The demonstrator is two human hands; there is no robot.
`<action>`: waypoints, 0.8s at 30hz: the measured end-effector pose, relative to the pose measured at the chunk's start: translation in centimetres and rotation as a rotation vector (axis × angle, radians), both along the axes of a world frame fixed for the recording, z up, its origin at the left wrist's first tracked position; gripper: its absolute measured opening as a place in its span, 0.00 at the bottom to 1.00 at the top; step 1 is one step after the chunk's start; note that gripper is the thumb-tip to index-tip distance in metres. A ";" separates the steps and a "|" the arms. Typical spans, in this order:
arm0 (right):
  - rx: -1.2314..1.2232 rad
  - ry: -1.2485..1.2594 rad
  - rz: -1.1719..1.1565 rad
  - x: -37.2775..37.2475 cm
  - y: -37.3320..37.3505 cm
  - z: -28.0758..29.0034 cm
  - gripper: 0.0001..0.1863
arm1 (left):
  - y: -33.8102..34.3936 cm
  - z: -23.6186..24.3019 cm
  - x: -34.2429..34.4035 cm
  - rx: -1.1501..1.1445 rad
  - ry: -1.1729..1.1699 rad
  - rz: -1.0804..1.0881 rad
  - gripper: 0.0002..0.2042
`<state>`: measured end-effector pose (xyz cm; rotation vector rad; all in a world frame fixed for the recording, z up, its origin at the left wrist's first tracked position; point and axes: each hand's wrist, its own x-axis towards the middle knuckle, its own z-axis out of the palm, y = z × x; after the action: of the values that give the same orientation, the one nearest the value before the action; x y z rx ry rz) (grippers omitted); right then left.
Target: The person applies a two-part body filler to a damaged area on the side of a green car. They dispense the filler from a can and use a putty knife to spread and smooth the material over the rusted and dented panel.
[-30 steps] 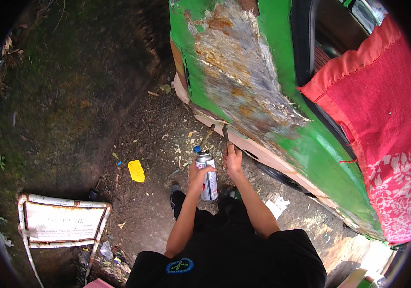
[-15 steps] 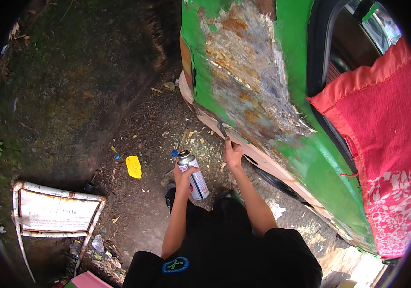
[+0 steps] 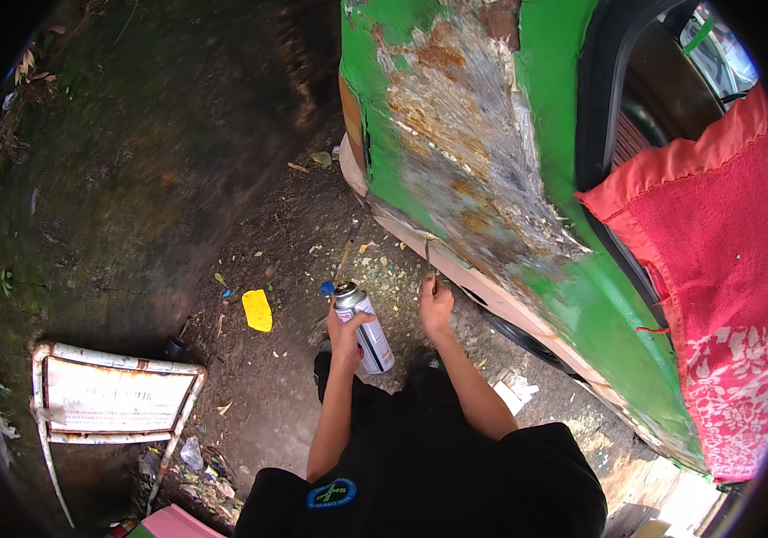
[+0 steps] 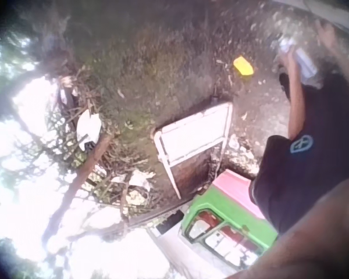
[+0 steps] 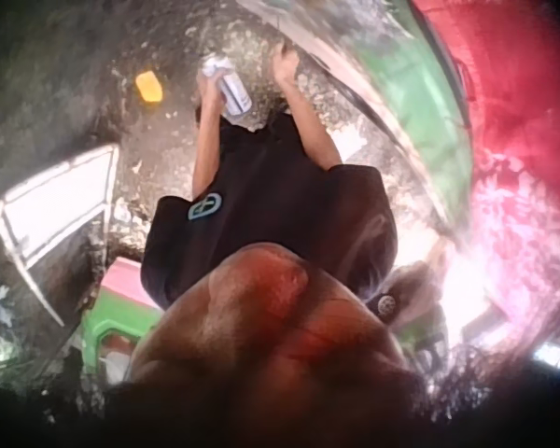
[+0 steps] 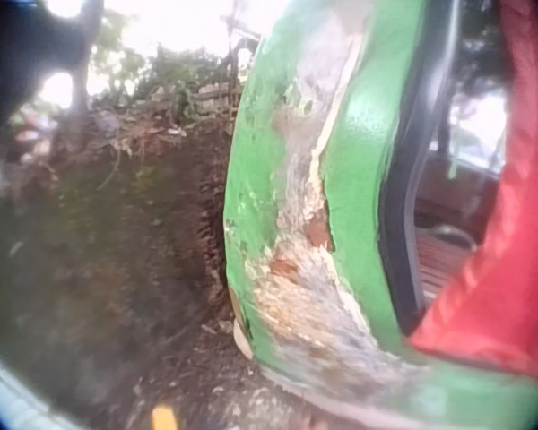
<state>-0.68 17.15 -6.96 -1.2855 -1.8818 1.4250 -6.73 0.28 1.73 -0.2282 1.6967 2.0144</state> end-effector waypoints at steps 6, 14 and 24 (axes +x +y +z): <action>0.014 -0.073 0.011 -0.4 -0.9 3.0 0.23 | 0.7 0.3 0.2 0.011 0.002 -0.089 0.27; 0.142 -0.045 0.140 -0.6 -0.2 0.3 0.21 | -1.0 1.0 0.4 0.020 0.068 -0.019 0.26; 0.180 -0.031 0.246 -2.6 3.5 0.6 0.19 | -1.9 0.6 2.0 -0.008 0.041 0.017 0.26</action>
<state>-3.28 20.63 -6.32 -1.0250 -2.1944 1.3206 -4.74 -1.63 2.36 -0.2063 1.7335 2.0382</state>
